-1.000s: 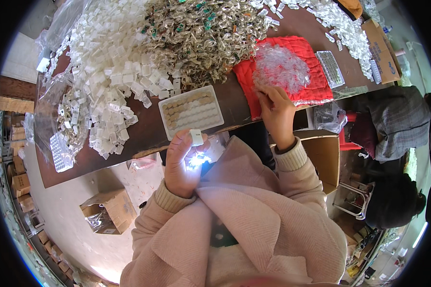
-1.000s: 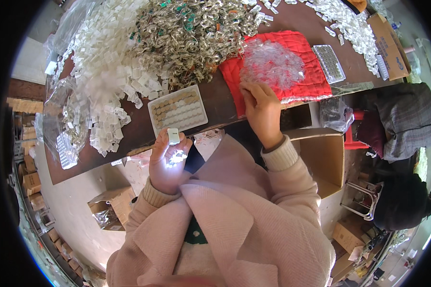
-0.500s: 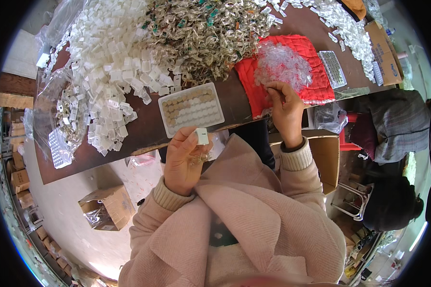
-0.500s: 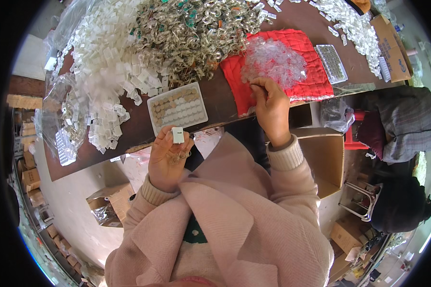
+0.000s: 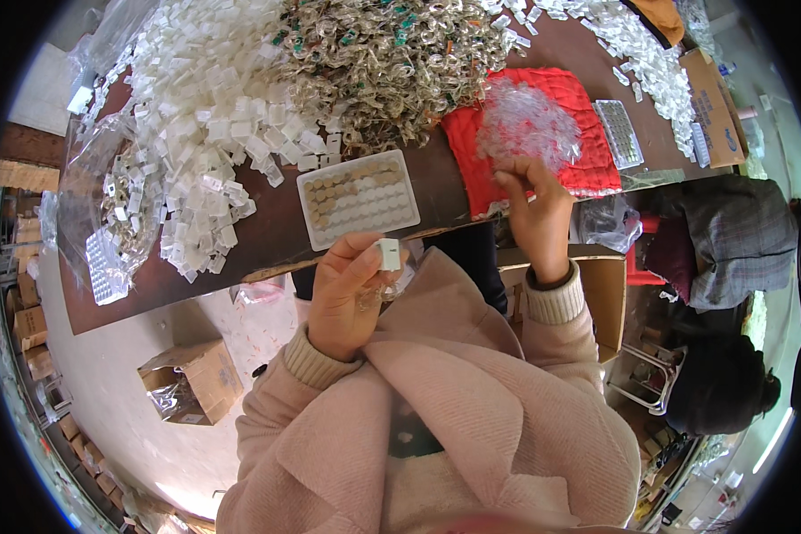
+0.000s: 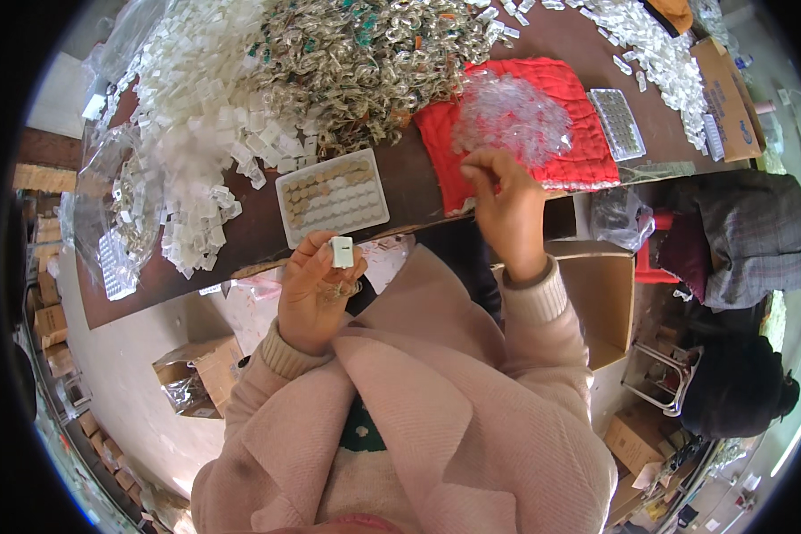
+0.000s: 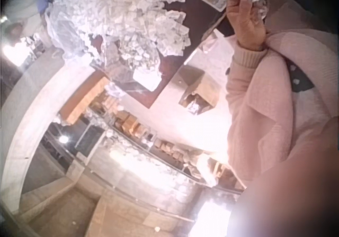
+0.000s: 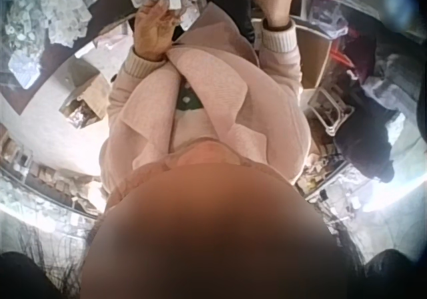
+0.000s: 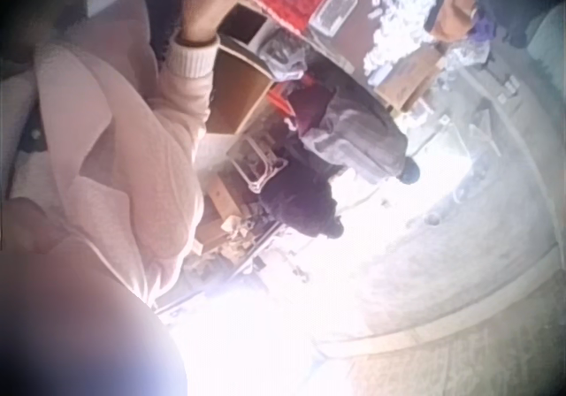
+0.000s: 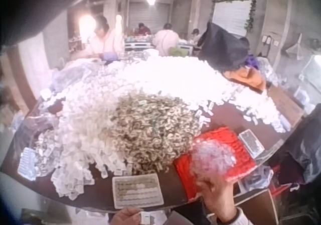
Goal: The person repeatedly picks small white plastic housings and metallic components from a table, inserts the metal into the plastic, and places the assembled units into a white tray. The person occasionally uses a small flashlight to illuminate the components during insertion.
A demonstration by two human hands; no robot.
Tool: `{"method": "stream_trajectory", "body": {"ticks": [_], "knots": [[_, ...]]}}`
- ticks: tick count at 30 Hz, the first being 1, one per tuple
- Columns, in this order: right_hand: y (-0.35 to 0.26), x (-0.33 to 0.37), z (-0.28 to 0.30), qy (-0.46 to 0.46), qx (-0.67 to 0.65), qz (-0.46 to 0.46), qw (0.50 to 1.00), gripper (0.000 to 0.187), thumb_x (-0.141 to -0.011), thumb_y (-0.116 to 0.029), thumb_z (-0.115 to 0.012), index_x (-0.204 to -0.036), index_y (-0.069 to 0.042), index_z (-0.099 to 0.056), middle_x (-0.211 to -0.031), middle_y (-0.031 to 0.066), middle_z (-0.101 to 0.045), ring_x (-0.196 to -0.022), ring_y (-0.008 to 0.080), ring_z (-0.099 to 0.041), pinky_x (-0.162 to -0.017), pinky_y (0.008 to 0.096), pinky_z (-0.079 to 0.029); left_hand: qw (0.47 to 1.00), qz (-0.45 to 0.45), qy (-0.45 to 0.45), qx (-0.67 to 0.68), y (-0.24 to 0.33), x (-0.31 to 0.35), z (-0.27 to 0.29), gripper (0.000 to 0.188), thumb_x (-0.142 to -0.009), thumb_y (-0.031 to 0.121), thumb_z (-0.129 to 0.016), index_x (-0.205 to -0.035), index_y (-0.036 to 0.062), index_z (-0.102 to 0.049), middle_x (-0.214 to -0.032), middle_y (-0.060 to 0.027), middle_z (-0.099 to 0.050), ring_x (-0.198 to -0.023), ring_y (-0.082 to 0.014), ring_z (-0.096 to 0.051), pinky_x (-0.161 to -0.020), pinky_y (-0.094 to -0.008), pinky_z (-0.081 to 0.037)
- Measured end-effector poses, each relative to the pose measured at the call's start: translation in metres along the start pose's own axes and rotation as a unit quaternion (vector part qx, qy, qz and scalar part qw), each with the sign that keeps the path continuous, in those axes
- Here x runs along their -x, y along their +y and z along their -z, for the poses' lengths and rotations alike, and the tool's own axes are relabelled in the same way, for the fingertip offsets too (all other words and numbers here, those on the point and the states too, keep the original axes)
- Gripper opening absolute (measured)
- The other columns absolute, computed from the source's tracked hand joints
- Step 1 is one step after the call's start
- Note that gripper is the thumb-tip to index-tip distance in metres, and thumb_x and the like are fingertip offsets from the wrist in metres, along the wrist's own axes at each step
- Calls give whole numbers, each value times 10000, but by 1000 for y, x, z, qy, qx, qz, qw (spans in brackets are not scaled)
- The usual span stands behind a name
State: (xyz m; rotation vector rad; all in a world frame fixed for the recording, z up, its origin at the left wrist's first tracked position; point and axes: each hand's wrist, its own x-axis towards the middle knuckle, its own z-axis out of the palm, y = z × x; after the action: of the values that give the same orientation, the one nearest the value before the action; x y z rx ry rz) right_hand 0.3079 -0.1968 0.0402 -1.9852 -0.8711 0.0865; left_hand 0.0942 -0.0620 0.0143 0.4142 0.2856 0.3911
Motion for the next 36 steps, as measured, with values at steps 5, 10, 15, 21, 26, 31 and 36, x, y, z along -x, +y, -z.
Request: {"method": "stream_trajectory", "body": {"ticks": [5,10,15,21,26,31,36], "knots": [[-48,23,-23,-129,-56,192,971,132,-891,93,-588,-998,19,-567,-1029,190,-679,-889,300,-711,-779,328,-550,997,-11,45,-57,-2,3,-11,228,-956,97,-644,-1161,8,-599,-1055,-109,-687,-909,-152,-662,-809,-281,-536],[-72,21,-40,-169,-79,232,955,216,-821,40,-636,-1018,-2,-557,-945,163,-627,-832,371,-647,-716,401,-540,994,-58,63,-74,5,4,-14,208,-937,87,-676,-1127,18,-627,-1022,-48,-682,-867,-81,-639,-755,-228,-524],[-79,23,-46,-157,2,298,941,278,-783,87,-605,-1043,12,-543,-987,178,-639,-854,364,-653,-739,397,-551,984,-98,91,-118,7,8,-16,202,-915,26,-688,-1108,-6,-637,-1027,-57,-691,-891,-97,-635,-815,-245,-507],[-82,27,-52,-169,-76,214,959,237,-850,-34,-673,-1059,-39,-562,-989,167,-650,-838,343,-671,-696,401,-549,989,-123,48,-69,15,11,-6,191,-902,-30,-678,-1089,-17,-638,-1022,-87,-697,-912,-113,-648,-812,-246,-521],[-82,28,-53,-183,-94,185,961,156,-865,53,-656,-1001,-13,-619,-996,136,-710,-788,280,-713,-689,321,-573,982,-144,38,-112,16,12,-2,159,-915,1,-664,-1067,-24,-625,-1026,-104,-693,-908,-135,-661,-823,-273,-539],[-76,19,-54,-178,-89,199,960,161,-850,19,-700,-994,-18,-639,-994,142,-712,-803,266,-713,-698,316,-559,979,-149,46,-130,18,7,1,199,-922,-21,-644,-1118,-31,-612,-1034,-130,-698,-905,-163,-670,-831,-294,-548],[-40,-33,-60,32,85,149,985,215,-832,-38,-740,-1026,-24,-646,-926,139,-691,-798,305,-686,-670,365,-537,994,-90,46,-41,28,0,4,215,-994,81,-544,-1185,-11,-579,-1007,-137,-677,-851,-205,-653,-759,-323,-534]]}}
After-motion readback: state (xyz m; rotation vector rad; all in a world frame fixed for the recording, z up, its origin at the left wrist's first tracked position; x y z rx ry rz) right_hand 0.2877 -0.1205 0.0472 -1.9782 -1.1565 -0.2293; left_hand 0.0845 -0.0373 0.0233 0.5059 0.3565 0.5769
